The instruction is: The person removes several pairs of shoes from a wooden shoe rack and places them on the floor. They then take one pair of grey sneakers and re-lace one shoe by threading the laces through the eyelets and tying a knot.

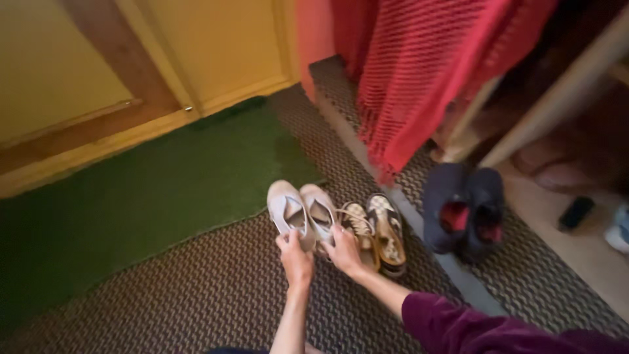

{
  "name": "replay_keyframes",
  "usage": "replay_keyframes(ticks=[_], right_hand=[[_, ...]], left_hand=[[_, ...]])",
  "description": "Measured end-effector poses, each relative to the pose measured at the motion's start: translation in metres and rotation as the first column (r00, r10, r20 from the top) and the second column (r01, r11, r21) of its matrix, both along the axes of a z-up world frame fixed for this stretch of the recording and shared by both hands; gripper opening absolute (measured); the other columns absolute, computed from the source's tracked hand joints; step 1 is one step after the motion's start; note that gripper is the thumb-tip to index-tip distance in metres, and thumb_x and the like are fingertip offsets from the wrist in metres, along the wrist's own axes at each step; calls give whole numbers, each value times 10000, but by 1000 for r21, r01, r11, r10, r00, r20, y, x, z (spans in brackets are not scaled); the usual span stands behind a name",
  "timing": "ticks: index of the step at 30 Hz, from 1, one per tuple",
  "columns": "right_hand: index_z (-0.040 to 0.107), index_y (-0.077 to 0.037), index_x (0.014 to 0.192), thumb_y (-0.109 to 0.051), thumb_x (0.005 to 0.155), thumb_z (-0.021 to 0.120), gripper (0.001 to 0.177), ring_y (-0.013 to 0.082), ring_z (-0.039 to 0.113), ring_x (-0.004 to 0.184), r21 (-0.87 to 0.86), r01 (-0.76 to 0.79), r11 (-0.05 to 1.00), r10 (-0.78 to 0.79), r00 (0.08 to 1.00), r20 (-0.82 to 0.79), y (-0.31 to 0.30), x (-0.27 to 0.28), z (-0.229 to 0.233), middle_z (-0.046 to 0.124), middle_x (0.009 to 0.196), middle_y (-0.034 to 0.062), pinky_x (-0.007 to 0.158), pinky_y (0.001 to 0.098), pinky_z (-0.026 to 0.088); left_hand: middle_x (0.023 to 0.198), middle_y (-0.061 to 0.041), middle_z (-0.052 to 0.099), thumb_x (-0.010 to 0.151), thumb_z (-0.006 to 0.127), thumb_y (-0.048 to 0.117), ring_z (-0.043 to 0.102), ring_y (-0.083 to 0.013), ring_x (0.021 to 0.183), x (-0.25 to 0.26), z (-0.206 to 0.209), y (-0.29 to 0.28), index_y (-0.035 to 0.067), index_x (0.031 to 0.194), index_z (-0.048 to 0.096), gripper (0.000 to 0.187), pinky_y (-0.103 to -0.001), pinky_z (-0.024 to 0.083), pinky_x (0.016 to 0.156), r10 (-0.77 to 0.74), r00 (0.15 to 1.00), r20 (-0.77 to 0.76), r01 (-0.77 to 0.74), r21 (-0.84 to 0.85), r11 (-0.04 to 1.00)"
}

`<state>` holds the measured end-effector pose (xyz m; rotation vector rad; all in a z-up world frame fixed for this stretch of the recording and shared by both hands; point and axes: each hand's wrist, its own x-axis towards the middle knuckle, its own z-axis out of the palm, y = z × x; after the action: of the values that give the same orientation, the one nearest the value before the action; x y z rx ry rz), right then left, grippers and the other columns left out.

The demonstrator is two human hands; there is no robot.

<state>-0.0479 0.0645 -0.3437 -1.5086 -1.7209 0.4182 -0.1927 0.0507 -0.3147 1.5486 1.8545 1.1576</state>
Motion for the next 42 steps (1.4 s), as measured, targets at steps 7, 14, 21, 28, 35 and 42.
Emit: replay_keyframes(ticks=[7, 14, 21, 28, 35, 42], right_hand=[[588, -12, 939, -106, 753, 807, 303, 430, 660, 926, -127, 41, 991, -39, 999, 11, -1, -30, -59, 674, 963, 210, 765, 478, 525], [577, -5, 929, -78, 757, 787, 281, 411, 649, 917, -231, 136, 963, -138, 990, 11, -12, -43, -66, 649, 957, 194, 774, 455, 520], [696, -73, 919, -115, 790, 736, 142, 357, 684, 975, -419, 46, 907, -33, 999, 38, -20, -45, -27, 706, 1012, 153, 841, 434, 537], [736, -99, 1014, -149, 877, 674, 159, 297, 738, 983, -397, 52, 916, -81, 995, -55, -1, -10, 31, 764, 1007, 145, 859, 409, 564], [700, -78, 1112, -111, 883, 640, 239, 306, 735, 989, -73, 207, 976, -216, 965, -148, 22, 124, 83, 756, 1036, 155, 870, 416, 559], [663, -57, 1120, -124, 942, 608, 198, 311, 751, 942, 10, 551, 834, -548, 831, -100, -30, 282, 166, 756, 997, 175, 809, 412, 583]], left_hand=[[1223, -198, 530, 618, 804, -53, 624, -434, 1066, -31, -52, 4, 84, 1092, 639, 520, -463, 532, 917, 22, 1000, -14, -24, -127, 992], [1212, -210, 566, 779, 659, -11, 653, -450, 1030, -34, -58, -14, 69, 1026, 685, 261, -492, 541, 918, -22, 995, -93, -1, -247, 969], [1260, -226, 549, 846, 680, 169, 644, -456, 1009, -16, -62, -27, 65, 995, 687, 181, -543, 515, 865, -17, 989, -148, -45, -402, 915], [1048, -192, 674, 891, 643, 207, 655, -420, 1001, 50, -45, 13, 112, 961, 713, 137, -516, 520, 880, -69, 997, 25, 73, -265, 962], [956, -196, 693, 922, 630, 154, 650, -416, 945, 181, 15, 52, 81, 955, 686, 98, -506, 509, 842, -292, 950, 107, 274, 158, 949], [961, -175, 696, 924, 645, 109, 671, -379, 924, 329, 133, 36, 80, 952, 680, 53, -472, 525, 819, -667, 724, 177, 554, 427, 715]])
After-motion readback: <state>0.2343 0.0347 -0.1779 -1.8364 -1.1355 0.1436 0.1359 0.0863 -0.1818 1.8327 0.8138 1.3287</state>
